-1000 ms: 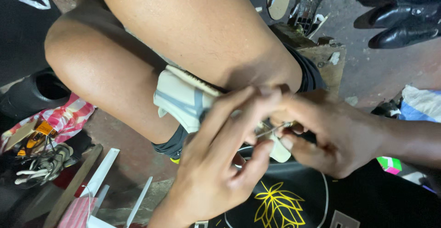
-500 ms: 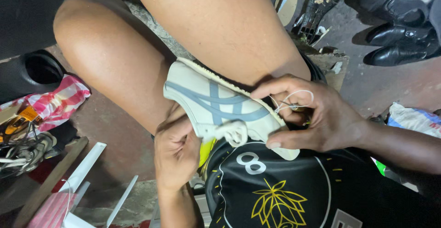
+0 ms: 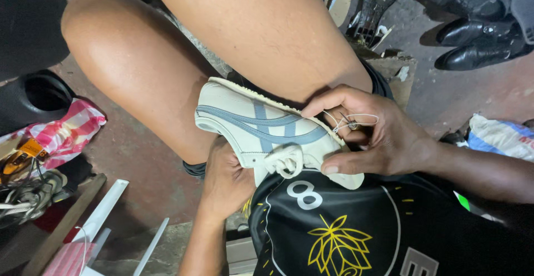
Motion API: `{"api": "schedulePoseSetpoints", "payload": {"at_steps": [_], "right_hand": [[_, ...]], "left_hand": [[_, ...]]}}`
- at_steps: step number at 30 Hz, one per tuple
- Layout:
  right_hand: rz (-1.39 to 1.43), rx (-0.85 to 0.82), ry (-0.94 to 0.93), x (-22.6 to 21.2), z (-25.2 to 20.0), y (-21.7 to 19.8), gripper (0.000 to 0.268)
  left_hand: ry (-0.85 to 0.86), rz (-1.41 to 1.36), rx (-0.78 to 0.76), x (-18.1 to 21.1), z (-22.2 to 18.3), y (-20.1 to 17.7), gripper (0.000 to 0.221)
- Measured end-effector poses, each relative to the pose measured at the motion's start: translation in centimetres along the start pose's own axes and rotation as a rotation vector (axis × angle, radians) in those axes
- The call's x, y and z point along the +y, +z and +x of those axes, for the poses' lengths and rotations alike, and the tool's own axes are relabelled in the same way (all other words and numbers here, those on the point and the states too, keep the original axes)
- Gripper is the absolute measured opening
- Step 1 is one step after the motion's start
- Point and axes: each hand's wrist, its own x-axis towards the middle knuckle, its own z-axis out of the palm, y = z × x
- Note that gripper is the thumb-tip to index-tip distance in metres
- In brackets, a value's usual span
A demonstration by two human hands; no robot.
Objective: The person stitches the side of a white athletic shoe using a handheld awl-like tool and thread, repeatedly pulling the thread through the shoe's sole and upper while holding the shoe against their leg.
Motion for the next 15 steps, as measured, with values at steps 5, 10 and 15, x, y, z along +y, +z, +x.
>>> {"api": "schedulePoseSetpoints", "payload": {"at_steps": [5,10,15], "right_hand": [[0.016,0.044,0.037,0.3,0.3,0.4,0.062],[0.108,0.063,0.086,1.6,0.4,0.3,0.054],[0.037,0.063,-0.018,0.8,1.0,0.3,0.057]], "left_hand": [[-0.018,0.088,0.228,-2.5,-1.7,0.8,0.021],[-0.025,0.354,0.675,-3.8,-6.2,-4.0,0.046],[-0.150,-0.047,0.800,-7.4,-6.0,-6.8,0.045]]}}
